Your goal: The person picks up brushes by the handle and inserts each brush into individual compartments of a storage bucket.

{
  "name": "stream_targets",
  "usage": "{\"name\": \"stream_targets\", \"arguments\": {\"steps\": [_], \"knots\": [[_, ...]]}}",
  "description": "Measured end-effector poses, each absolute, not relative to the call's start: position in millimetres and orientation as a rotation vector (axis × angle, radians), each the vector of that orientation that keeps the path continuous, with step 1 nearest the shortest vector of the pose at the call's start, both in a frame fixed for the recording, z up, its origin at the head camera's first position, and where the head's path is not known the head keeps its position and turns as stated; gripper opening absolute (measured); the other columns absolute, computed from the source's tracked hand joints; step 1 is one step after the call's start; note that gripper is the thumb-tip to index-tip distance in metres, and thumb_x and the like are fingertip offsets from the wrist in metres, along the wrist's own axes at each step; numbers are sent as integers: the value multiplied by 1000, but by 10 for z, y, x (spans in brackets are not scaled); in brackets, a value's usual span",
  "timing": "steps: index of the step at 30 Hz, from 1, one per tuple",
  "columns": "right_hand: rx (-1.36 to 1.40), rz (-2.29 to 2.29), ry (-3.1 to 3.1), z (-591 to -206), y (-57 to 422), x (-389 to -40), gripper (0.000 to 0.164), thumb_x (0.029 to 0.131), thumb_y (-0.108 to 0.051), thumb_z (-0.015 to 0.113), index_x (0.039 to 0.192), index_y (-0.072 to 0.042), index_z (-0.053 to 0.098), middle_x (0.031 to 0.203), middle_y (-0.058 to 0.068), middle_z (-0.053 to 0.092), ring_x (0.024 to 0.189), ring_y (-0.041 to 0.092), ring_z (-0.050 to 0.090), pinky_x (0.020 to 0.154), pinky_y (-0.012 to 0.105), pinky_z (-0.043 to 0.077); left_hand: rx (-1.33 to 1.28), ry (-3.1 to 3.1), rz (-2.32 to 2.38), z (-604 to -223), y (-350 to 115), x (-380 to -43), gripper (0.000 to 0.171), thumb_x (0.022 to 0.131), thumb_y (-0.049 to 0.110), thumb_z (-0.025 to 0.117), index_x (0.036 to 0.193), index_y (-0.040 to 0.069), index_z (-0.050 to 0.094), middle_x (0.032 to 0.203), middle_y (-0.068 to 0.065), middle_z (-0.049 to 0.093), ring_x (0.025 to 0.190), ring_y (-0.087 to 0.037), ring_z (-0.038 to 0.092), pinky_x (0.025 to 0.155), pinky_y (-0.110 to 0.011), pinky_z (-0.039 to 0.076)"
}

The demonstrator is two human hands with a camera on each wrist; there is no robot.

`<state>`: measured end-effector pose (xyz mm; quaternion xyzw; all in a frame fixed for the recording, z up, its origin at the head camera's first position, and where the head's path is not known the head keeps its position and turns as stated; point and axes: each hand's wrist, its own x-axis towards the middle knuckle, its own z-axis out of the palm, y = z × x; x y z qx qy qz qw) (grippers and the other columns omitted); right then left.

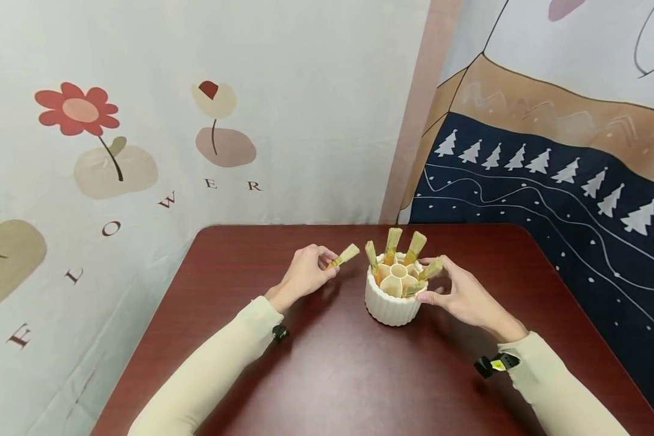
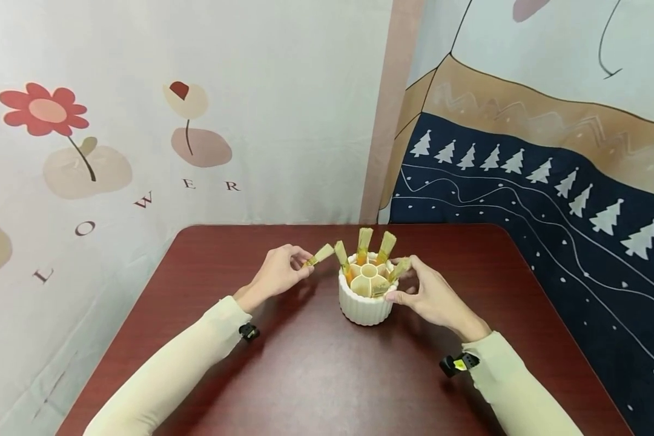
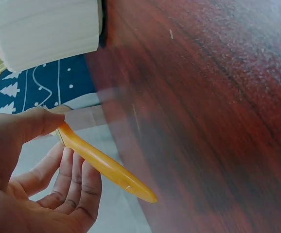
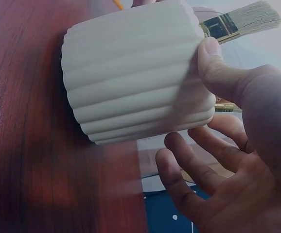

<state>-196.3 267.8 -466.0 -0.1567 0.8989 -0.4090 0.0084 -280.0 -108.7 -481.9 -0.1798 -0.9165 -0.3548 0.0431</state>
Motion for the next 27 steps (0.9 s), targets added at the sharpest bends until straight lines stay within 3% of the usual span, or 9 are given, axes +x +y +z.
{"name": "stream_targets", "arguments": {"steps": [11, 27], "knots": [[-481, -1233, 2801, -4624, 2733, -1994, 59, 101, -36, 93, 147, -14, 63, 172, 20, 61, 122, 31, 79, 93, 21, 65, -483, -2732, -1168, -4798, -1161, -2714, 21, 101, 17, 91, 120, 8, 85, 113, -10, 79, 96, -20, 80, 89, -34, 67], [-572, -1337, 2738, -4671, 2846, -2064, 43, 103, -19, 91, 136, -13, 64, 161, 21, 70, 126, 32, 79, 98, 16, 63, -466, -2620, -1263, -4745, -1180, -2624, 23, 99, 12, 89, 121, 6, 83, 114, -12, 81, 94, -25, 82, 85, -26, 66]]}}
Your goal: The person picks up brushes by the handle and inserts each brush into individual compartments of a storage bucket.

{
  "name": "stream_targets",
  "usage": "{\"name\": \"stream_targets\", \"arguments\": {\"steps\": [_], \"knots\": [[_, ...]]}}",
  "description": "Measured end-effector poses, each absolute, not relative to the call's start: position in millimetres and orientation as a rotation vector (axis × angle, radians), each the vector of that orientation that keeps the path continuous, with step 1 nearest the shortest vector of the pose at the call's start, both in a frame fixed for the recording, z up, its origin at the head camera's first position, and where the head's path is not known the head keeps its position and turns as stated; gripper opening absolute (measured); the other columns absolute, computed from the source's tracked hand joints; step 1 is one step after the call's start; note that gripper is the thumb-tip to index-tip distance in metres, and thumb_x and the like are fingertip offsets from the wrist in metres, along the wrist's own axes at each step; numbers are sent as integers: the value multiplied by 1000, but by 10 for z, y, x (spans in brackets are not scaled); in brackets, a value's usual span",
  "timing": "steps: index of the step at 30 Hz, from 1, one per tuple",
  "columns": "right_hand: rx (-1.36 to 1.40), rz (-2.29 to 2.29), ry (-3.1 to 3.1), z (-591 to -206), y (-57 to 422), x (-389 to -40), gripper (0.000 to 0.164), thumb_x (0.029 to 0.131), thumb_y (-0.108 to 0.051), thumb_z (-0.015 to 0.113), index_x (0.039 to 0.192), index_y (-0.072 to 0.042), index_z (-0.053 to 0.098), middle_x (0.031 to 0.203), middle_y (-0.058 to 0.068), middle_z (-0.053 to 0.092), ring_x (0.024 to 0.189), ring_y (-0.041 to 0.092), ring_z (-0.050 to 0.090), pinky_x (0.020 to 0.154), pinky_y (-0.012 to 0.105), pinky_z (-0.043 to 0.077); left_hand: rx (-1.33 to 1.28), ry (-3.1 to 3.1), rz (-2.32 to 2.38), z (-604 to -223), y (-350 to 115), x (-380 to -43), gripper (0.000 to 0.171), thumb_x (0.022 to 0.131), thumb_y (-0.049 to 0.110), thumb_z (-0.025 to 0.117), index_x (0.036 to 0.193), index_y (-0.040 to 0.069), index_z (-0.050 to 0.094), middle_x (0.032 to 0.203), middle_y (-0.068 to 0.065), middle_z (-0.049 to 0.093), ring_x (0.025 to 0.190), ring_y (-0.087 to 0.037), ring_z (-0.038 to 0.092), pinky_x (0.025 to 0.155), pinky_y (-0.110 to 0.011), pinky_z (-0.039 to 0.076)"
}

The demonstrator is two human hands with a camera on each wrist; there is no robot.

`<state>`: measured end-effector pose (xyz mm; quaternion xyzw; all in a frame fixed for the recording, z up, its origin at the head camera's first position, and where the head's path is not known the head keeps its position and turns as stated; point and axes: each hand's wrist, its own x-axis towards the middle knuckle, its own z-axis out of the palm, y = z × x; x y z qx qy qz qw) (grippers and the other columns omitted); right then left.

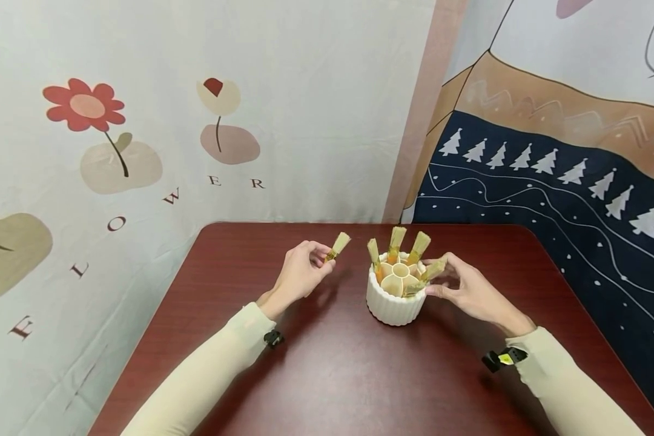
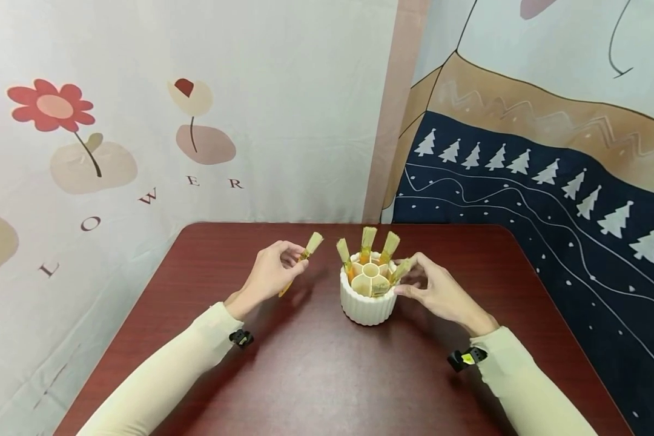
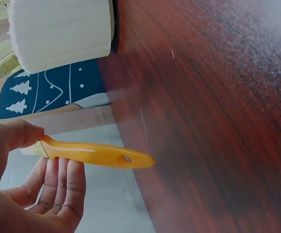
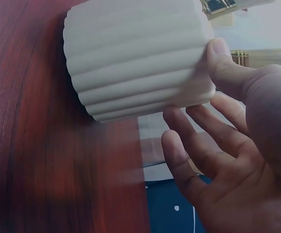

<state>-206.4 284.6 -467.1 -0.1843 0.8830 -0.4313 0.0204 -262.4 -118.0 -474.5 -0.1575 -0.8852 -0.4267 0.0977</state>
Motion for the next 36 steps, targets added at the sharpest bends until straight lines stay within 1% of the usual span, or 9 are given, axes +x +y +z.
{"name": "stream_targets", "arguments": {"steps": [5, 9, 11, 16, 19, 21, 27, 29, 36], "knots": [[-612, -1370, 2702, -4696, 2865, -2108, 56, 104, -16, 90, 153, -13, 62, 145, 14, 75, 122, 19, 78, 100, 19, 64, -473, -2556, -1330, -4720, -1168, -2585, 26, 100, 11, 89, 123, 4, 81, 116, -14, 81, 94, -23, 80, 84, -24, 67], [-642, -1337, 2714, -4705, 2880, -2117, 58, 107, -19, 87, 160, -15, 63, 145, 9, 76, 121, 9, 75, 103, 20, 62, -496, -2510, -1382, -4693, -1157, -2529, 27, 100, 10, 89, 125, 4, 80, 116, -13, 80, 94, -20, 79, 83, -23, 68], [-647, -1319, 2719, -4708, 2884, -2122, 57, 108, -20, 85, 161, -16, 63, 147, 9, 76, 122, 10, 75, 104, 20, 61, -509, -2492, -1397, -4679, -1148, -2499, 28, 100, 10, 89, 126, 5, 80, 117, -13, 80, 94, -20, 79, 84, -23, 68], [-622, -1311, 2705, -4709, 2889, -2142, 54, 111, -20, 81, 162, -15, 63, 152, 12, 75, 125, 25, 77, 102, 19, 63, -535, -2440, -1434, -4643, -1108, -2434, 27, 101, 10, 88, 126, 3, 78, 116, -14, 80, 95, -21, 79, 85, -30, 71], [-606, -1317, 2703, -4701, 2884, -2142, 53, 111, -18, 81, 162, -14, 64, 151, 13, 76, 126, 30, 77, 101, 18, 63, -548, -2416, -1447, -4622, -1081, -2403, 28, 101, 10, 88, 126, 3, 78, 115, -15, 80, 94, -22, 79, 85, -33, 72], [-612, -1322, 2705, -4693, 2881, -2132, 53, 111, -17, 81, 161, -13, 65, 150, 14, 77, 125, 29, 78, 100, 18, 63, -558, -2403, -1452, -4605, -1065, -2385, 28, 101, 10, 88, 126, 3, 78, 115, -14, 80, 94, -22, 78, 85, -35, 72], [-645, -1349, 2721, -4722, 2879, -2122, 50, 109, -14, 84, 156, -10, 68, 141, 15, 80, 112, 14, 78, 93, 21, 65, -581, -2353, -1492, -4561, -1021, -2339, 27, 102, 11, 88, 125, 4, 78, 114, -14, 80, 94, -23, 79, 87, -45, 73], [-641, -1358, 2728, -4735, 2876, -2127, 49, 107, -13, 85, 154, -10, 69, 139, 15, 80, 110, 11, 78, 92, 21, 65, -590, -2337, -1506, -4543, -1003, -2319, 27, 102, 11, 87, 126, 4, 77, 114, -14, 80, 95, -24, 80, 87, -47, 73], [-631, -1375, 2735, -4750, 2865, -2138, 47, 106, -10, 86, 150, -9, 70, 139, 17, 80, 108, 12, 78, 89, 21, 66, -638, -2320, -1491, -4497, -939, -2264, 28, 103, 11, 88, 128, 6, 76, 115, -12, 80, 97, -22, 81, 89, -44, 74]]}}
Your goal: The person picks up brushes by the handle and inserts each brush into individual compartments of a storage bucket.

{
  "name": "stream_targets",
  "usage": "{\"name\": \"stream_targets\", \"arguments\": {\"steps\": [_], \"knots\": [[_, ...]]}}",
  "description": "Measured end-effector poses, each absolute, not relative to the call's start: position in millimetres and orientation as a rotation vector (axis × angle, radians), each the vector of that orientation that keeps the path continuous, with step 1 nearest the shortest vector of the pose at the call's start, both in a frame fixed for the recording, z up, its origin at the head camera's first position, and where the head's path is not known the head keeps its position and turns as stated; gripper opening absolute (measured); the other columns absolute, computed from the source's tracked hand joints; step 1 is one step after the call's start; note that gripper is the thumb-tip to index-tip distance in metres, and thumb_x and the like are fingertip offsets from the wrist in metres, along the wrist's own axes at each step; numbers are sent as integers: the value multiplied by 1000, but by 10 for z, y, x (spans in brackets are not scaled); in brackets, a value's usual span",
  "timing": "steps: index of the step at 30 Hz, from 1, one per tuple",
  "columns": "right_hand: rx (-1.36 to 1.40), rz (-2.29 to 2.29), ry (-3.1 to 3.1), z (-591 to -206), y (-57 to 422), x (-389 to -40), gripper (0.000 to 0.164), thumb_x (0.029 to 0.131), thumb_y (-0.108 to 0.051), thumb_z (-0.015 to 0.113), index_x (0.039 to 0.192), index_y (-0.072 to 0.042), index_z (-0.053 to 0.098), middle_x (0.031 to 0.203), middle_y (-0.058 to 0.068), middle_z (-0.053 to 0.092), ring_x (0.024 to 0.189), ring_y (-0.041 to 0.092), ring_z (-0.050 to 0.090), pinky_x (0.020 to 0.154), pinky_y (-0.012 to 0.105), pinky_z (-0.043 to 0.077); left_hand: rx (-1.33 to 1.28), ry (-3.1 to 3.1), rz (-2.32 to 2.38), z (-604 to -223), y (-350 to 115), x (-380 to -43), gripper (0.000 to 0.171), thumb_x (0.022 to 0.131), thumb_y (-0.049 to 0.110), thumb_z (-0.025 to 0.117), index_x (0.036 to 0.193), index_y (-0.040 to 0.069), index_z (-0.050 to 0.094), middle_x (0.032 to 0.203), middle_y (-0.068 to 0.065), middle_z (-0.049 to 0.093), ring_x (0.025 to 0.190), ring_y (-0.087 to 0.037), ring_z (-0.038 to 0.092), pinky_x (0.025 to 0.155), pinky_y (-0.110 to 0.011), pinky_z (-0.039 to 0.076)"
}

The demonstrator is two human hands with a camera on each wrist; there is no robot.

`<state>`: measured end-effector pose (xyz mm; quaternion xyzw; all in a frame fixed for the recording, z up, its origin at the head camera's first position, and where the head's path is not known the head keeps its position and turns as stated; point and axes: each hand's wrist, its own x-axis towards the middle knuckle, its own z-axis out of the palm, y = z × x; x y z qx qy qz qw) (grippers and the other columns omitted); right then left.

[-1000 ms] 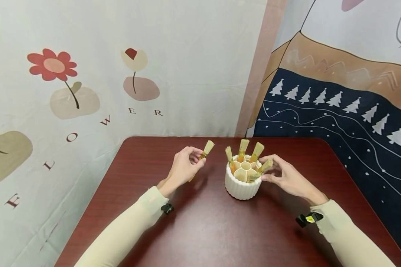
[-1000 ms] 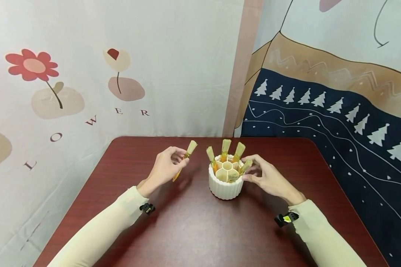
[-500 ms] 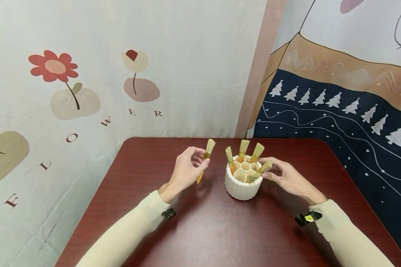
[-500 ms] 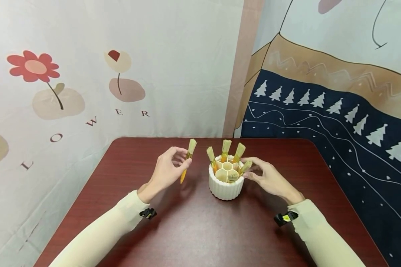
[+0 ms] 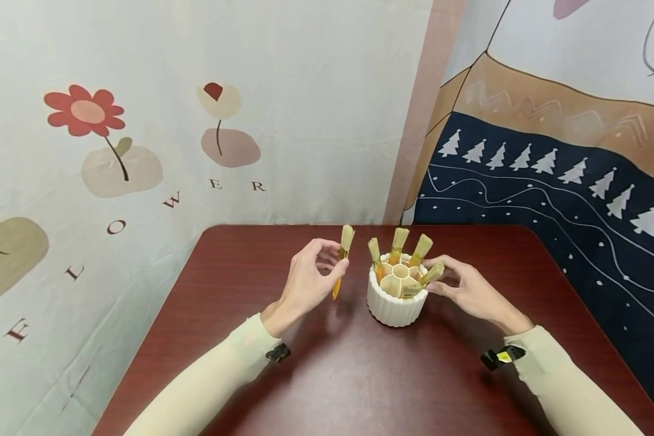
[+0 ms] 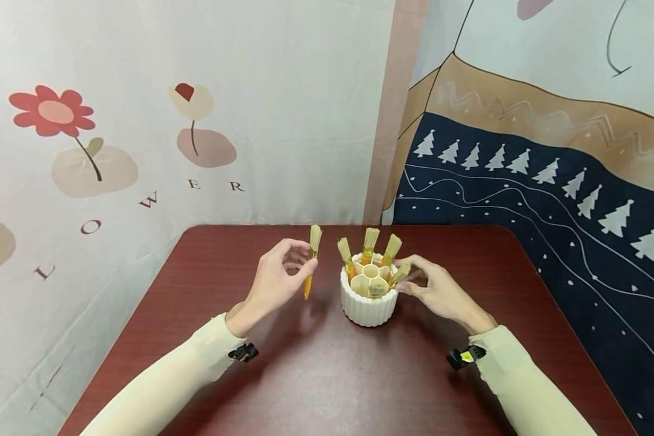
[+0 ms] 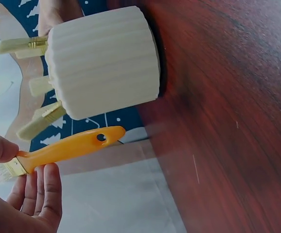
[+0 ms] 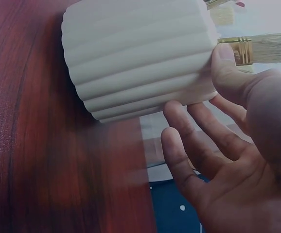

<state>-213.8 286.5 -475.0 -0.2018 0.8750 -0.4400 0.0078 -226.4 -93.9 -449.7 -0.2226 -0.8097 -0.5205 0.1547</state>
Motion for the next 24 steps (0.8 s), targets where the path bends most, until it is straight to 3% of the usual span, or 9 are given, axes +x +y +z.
{"name": "stream_targets", "arguments": {"steps": [9, 16, 24], "knots": [[-621, -1358, 2746, -4693, 2840, -2121, 46, 104, -13, 88, 147, -10, 71, 143, 16, 79, 112, 20, 79, 92, 20, 65, -659, -2274, -1505, -4431, -902, -2223, 28, 103, 12, 88, 128, 7, 75, 115, -10, 81, 97, -19, 82, 89, -35, 73], [-630, -1354, 2780, -4692, 2813, -2101, 44, 103, -12, 89, 143, -9, 71, 137, 15, 81, 109, 16, 79, 91, 20, 65, -668, -2192, -1577, -4400, -851, -2187, 29, 103, 10, 88, 128, 6, 75, 115, -11, 82, 98, -22, 83, 89, -33, 72], [-574, -1340, 2803, -4691, 2779, -2052, 39, 102, -15, 91, 135, -12, 71, 147, 18, 78, 109, 17, 79, 90, 21, 66, -669, -2104, -1656, -4369, -785, -2149, 30, 103, 8, 88, 128, 4, 73, 114, -13, 83, 102, -25, 83, 90, -29, 72]]}}
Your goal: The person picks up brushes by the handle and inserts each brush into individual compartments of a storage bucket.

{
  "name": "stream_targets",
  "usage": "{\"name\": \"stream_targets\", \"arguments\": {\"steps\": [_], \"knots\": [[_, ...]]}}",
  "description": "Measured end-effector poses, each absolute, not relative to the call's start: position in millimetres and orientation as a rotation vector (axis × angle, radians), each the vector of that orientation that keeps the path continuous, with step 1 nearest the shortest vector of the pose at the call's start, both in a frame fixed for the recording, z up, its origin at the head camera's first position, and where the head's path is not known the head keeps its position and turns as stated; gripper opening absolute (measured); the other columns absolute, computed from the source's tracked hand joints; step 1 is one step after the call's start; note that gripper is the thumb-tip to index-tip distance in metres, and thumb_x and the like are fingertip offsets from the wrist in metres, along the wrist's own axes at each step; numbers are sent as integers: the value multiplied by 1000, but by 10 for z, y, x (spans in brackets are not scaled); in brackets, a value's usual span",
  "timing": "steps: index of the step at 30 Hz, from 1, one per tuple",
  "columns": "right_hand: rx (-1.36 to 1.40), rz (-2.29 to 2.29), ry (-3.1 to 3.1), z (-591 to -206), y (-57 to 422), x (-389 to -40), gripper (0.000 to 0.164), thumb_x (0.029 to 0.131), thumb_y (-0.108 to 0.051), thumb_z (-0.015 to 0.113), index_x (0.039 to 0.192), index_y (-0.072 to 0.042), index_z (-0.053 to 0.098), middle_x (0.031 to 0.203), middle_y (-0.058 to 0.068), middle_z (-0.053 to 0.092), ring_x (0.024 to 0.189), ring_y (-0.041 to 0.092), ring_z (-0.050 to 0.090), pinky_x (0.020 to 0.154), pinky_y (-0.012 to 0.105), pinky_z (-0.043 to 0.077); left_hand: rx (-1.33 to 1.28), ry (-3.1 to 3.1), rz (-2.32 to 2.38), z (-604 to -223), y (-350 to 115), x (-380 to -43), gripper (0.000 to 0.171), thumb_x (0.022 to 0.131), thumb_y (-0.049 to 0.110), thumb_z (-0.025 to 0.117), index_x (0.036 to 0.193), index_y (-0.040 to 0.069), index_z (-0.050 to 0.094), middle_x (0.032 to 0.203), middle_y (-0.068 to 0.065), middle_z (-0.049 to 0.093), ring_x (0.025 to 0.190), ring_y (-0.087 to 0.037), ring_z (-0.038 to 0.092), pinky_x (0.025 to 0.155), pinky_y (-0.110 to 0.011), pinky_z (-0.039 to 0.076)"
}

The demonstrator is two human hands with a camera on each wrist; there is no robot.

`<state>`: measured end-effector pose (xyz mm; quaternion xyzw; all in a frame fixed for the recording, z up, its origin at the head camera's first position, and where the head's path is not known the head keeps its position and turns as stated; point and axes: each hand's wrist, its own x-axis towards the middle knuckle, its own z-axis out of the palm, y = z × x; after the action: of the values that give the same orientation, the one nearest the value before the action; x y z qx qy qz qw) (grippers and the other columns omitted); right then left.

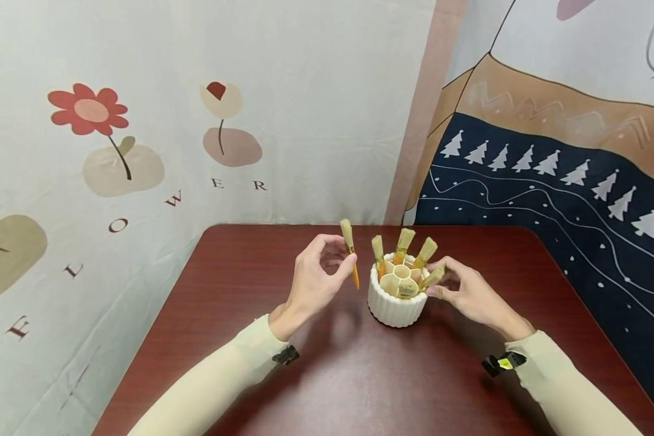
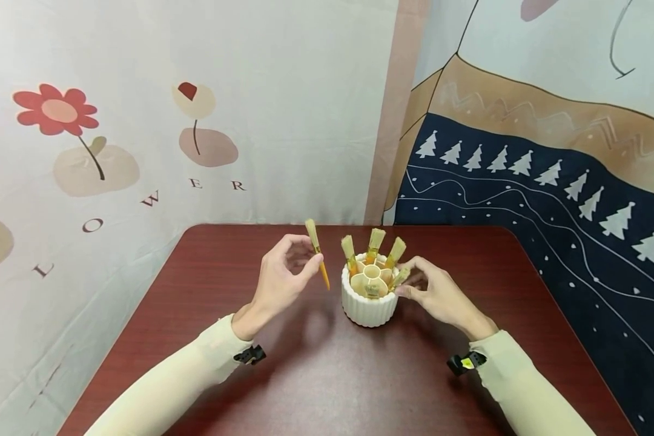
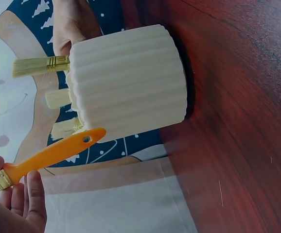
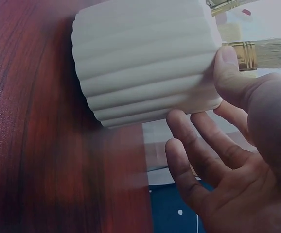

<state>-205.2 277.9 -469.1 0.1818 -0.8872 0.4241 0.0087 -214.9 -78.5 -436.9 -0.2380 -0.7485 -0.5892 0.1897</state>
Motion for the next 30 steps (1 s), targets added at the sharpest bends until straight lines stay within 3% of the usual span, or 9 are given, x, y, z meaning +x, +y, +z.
{"name": "stream_targets", "arguments": {"steps": [6, 30], "knots": [[555, 1349, -2778, -4681, 2777, -2014, 36, 102, -17, 91, 132, -12, 70, 150, 19, 76, 112, 22, 80, 89, 21, 66, -667, -2067, -1657, -4346, -750, -2122, 30, 103, 7, 88, 128, 3, 73, 114, -13, 83, 105, -25, 83, 91, -30, 72], [517, 1326, -2806, -4654, 2753, -1986, 40, 100, -20, 94, 127, -13, 65, 139, 16, 80, 104, 19, 78, 84, 22, 65, -767, -2036, -1752, -4355, -492, -2037, 31, 103, 0, 84, 131, 0, 69, 122, -19, 81, 107, -29, 83, 92, -34, 74]]}}
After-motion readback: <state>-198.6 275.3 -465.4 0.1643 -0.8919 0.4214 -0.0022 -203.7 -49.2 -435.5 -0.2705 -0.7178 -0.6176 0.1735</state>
